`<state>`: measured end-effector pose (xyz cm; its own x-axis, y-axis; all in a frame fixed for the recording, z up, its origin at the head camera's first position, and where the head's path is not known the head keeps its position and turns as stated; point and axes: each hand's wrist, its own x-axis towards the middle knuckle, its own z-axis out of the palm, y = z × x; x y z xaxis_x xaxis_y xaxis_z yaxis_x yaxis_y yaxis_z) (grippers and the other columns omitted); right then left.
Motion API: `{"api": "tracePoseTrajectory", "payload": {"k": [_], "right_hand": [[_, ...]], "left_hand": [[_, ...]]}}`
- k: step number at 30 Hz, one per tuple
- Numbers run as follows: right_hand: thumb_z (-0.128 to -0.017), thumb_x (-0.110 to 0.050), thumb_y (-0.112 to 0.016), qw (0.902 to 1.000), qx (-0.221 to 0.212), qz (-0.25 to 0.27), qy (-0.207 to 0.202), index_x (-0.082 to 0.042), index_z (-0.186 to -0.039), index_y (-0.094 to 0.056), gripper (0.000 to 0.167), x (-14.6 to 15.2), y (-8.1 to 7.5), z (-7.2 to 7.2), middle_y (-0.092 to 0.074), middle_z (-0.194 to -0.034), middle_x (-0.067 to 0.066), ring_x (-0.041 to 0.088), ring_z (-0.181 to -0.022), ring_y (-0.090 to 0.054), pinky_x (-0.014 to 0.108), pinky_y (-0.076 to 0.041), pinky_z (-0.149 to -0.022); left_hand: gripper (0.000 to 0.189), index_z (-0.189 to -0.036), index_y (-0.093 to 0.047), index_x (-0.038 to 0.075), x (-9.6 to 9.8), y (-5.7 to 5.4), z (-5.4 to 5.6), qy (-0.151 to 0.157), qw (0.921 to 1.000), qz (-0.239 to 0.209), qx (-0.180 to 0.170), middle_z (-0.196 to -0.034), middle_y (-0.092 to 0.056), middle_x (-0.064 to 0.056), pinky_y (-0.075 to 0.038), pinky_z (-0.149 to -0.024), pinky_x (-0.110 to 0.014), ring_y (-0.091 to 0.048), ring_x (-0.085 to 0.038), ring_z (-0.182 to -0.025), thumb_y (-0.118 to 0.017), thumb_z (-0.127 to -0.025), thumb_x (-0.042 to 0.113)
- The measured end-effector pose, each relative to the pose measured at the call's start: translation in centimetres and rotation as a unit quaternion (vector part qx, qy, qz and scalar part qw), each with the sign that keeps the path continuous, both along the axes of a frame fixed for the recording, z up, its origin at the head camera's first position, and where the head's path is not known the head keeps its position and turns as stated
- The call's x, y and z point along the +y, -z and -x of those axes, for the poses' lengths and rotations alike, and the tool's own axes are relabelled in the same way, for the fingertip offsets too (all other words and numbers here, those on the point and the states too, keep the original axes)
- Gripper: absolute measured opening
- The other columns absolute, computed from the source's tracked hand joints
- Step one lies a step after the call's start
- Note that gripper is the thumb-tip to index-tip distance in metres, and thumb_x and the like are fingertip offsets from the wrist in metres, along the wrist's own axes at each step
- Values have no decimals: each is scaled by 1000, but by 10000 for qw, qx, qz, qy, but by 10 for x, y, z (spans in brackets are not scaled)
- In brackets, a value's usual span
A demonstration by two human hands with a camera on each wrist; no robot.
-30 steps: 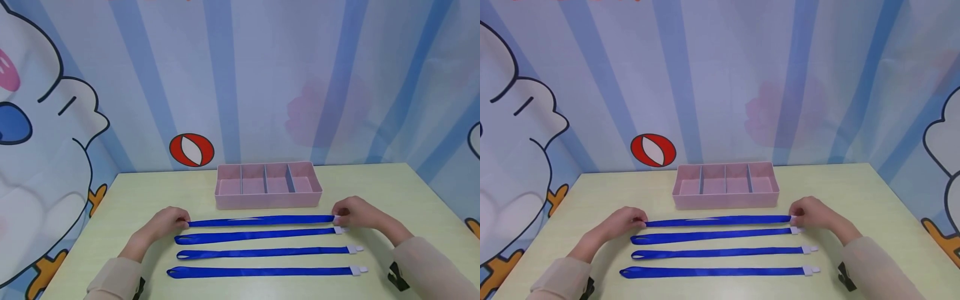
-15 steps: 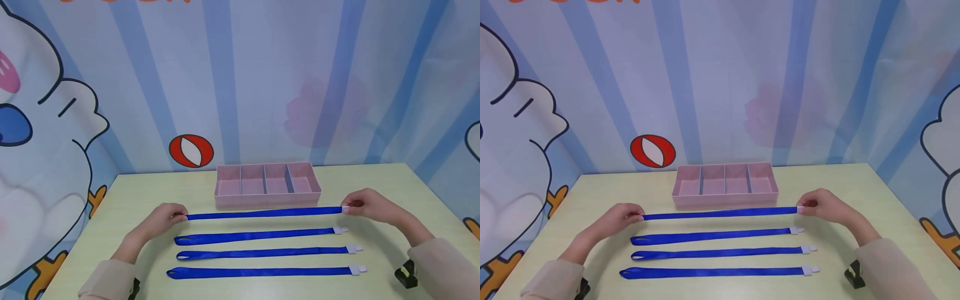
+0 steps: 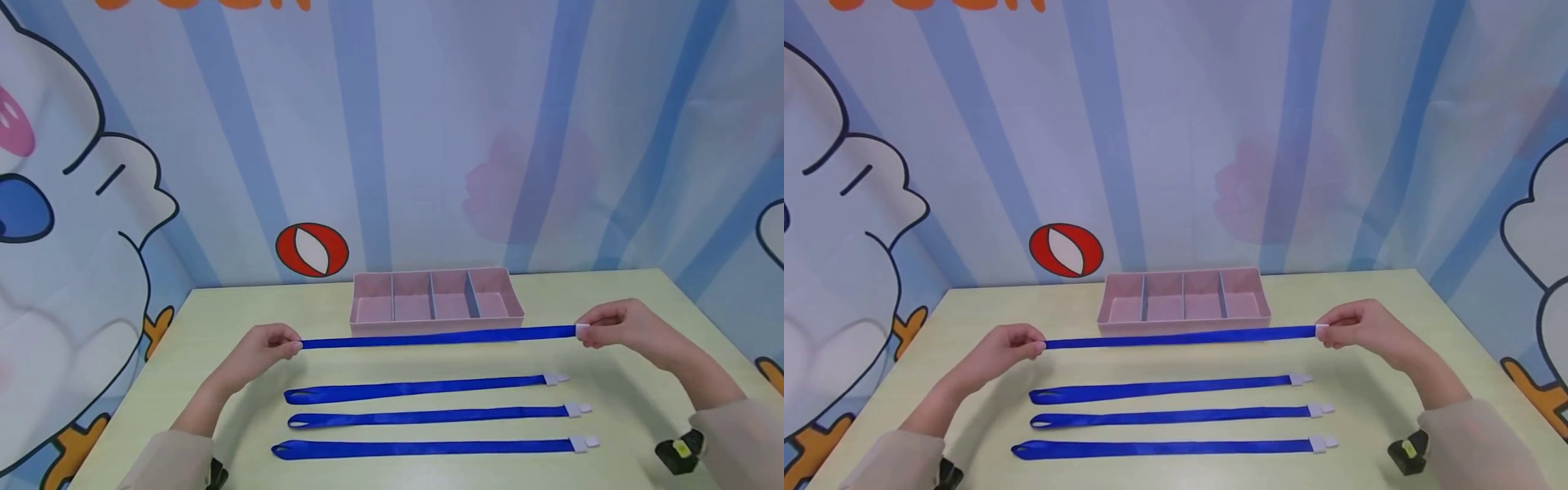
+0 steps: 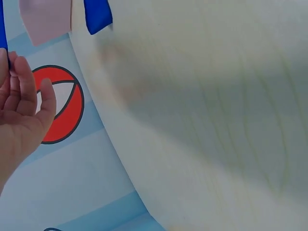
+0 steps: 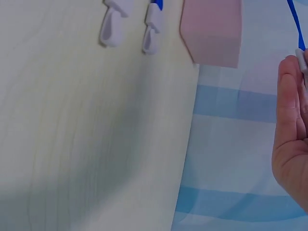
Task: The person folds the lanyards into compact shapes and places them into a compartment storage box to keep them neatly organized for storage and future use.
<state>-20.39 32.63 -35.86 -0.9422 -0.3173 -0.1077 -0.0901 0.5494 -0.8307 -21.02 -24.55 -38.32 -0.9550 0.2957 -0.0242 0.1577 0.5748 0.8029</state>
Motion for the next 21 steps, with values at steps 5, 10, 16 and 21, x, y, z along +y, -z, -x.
{"api": "tracePoseTrajectory", "payload": {"k": [5,10,16,21], "right_hand": [[-92,-17,-60,9990,-115,346,248,7,-107,-61,28,4,-3,-1,-68,-85,0,17,-81,-65,29,-54,-76],[-92,-13,-59,9840,-684,1540,572,-13,-95,-71,12,3,-8,1,-69,-86,0,14,-80,-67,25,-54,-75],[-94,-7,-55,9540,-1201,2665,669,-16,-90,-73,20,3,-17,2,-70,-87,2,13,-80,-68,24,-54,-75],[-95,-4,-52,9466,-1199,2938,576,-14,-91,-72,23,5,-25,3,-70,-90,2,13,-83,-68,24,-54,-75]], "left_hand": [[20,-102,-60,0,2,-7,-4,-52,9994,-270,-228,-87,-57,-13,-46,-82,-42,-52,-24,-85,-57,-94,18],[22,-105,-61,-1,4,-17,-7,-199,9988,-325,-319,-92,-60,-13,-46,-88,-44,-54,-23,-90,-56,-94,18],[25,-108,-62,-1,7,-27,-6,-434,9964,-475,-553,-95,-64,-10,-42,-95,-50,-59,-21,-92,-57,-94,19],[26,-109,-61,-4,10,-30,-7,-624,9938,-633,-674,-91,-64,-6,-43,-95,-49,-60,-19,-89,-57,-94,17]]}}
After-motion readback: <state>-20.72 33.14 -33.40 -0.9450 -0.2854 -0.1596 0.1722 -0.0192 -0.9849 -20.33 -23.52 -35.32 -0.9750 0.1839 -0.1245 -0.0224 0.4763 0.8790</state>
